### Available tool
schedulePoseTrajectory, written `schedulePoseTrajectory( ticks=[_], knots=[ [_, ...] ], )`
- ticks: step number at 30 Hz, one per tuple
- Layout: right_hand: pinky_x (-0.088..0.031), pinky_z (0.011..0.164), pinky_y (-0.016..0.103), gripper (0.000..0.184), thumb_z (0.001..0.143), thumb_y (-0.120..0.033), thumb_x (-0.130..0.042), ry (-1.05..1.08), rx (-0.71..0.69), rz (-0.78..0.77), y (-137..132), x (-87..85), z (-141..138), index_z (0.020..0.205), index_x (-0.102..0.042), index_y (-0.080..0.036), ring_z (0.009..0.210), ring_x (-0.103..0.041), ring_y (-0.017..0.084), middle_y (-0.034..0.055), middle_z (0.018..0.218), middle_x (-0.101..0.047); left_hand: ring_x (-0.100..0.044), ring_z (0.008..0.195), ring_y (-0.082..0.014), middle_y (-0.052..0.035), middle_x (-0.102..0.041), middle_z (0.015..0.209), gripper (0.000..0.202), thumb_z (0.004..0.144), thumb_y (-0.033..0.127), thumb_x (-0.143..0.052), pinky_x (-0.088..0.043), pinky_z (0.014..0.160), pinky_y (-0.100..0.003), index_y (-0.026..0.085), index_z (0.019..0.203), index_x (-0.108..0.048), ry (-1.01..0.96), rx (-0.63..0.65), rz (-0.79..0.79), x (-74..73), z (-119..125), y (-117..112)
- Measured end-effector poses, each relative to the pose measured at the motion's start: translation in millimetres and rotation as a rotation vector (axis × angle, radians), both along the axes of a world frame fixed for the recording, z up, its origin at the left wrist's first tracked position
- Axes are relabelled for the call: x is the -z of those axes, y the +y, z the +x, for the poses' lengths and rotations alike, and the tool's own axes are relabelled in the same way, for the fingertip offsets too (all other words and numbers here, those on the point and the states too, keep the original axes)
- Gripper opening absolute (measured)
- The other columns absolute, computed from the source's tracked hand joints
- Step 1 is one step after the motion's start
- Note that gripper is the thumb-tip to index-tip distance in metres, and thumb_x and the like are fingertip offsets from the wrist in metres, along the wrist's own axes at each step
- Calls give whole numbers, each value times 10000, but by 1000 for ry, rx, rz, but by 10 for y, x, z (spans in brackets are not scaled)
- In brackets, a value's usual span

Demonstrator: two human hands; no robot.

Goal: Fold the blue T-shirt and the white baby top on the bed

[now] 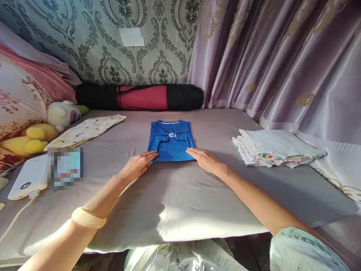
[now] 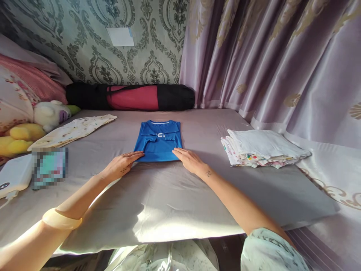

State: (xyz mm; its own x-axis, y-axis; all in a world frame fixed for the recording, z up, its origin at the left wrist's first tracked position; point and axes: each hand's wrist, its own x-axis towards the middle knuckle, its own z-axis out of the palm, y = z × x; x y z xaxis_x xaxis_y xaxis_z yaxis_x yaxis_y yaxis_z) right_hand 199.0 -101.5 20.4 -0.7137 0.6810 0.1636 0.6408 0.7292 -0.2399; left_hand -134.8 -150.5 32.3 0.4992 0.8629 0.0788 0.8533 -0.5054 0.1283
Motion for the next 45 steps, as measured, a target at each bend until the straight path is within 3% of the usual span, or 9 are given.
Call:
schedulePoseTrajectory(
  ticks=[7,13,21,25,28,32,36,41,45],
  knots=[
    [-395,1117,416,600,867,33,-341,4,-55,31,-19,-103,45,1409,-471,-193,1329,-446,211,85,1438,-474,-497,1287,-155,-17,-537,1402,642,764,23,-341,-405,1079,-312,220,1349,-521,-4,45,44,-138,9,-59],
    [-384,1126,412,630,844,64,-334,-28,-66,12,-237,-214,92,1398,-483,-197,1320,-460,199,73,1436,-481,-534,1249,-159,-5,-570,1366,645,773,17,-334,-423,1065,-313,258,1330,-551,-26,50,-5,-244,35,-234],
    [-412,1087,357,635,851,23,-335,6,-47,-144,-427,-402,141,1408,-468,-251,1295,-488,174,15,1429,-502,-665,1018,-190,-6,-690,1176,549,800,104,-357,-506,859,-270,282,1251,-614,-160,4,-162,-335,-33,-322],
    [-478,939,316,477,912,-114,-409,51,107,-194,-277,-473,88,1353,-517,-260,1145,-606,197,30,1296,-623,-613,609,-161,-14,-685,722,345,864,350,-434,-466,585,-238,212,1059,-682,-320,-223,-174,-349,-28,-145],
    [-481,802,278,318,942,-276,-465,125,259,-159,-88,-477,4,1225,-609,-257,954,-665,195,33,1082,-714,-504,523,-134,13,-567,575,321,806,441,-511,-399,511,-228,177,899,-667,-503,-367,-152,-327,-21,48],
    [-429,669,242,261,921,-331,-495,162,441,-130,192,-425,-138,1104,-650,-230,788,-647,179,22,846,-715,-471,544,-125,20,-519,580,304,751,470,-566,-367,509,-234,168,745,-600,-695,-428,-69,-196,-26,358],
    [-411,632,249,228,909,-359,-493,140,583,-131,461,-333,-277,955,-650,-201,780,-626,194,43,830,-692,-506,571,-147,13,-516,577,263,762,432,-525,-377,523,-250,182,688,-554,-681,-564,-43,-78,35,659],
    [-458,758,298,248,946,-324,-416,89,695,-137,744,-275,-438,968,-618,-183,965,-627,246,109,1008,-687,-630,779,-237,-68,-652,752,230,830,330,-446,-461,648,-310,193,827,-631,-469,-766,-3,-98,212,900],
    [-479,825,343,279,954,-271,-366,82,798,-190,917,-292,-567,1070,-599,-171,1055,-619,271,143,1108,-666,-642,957,-291,-142,-690,995,292,886,297,-383,-494,727,-364,202,1008,-632,-391,-825,12,-148,333,1025]
  ],
)
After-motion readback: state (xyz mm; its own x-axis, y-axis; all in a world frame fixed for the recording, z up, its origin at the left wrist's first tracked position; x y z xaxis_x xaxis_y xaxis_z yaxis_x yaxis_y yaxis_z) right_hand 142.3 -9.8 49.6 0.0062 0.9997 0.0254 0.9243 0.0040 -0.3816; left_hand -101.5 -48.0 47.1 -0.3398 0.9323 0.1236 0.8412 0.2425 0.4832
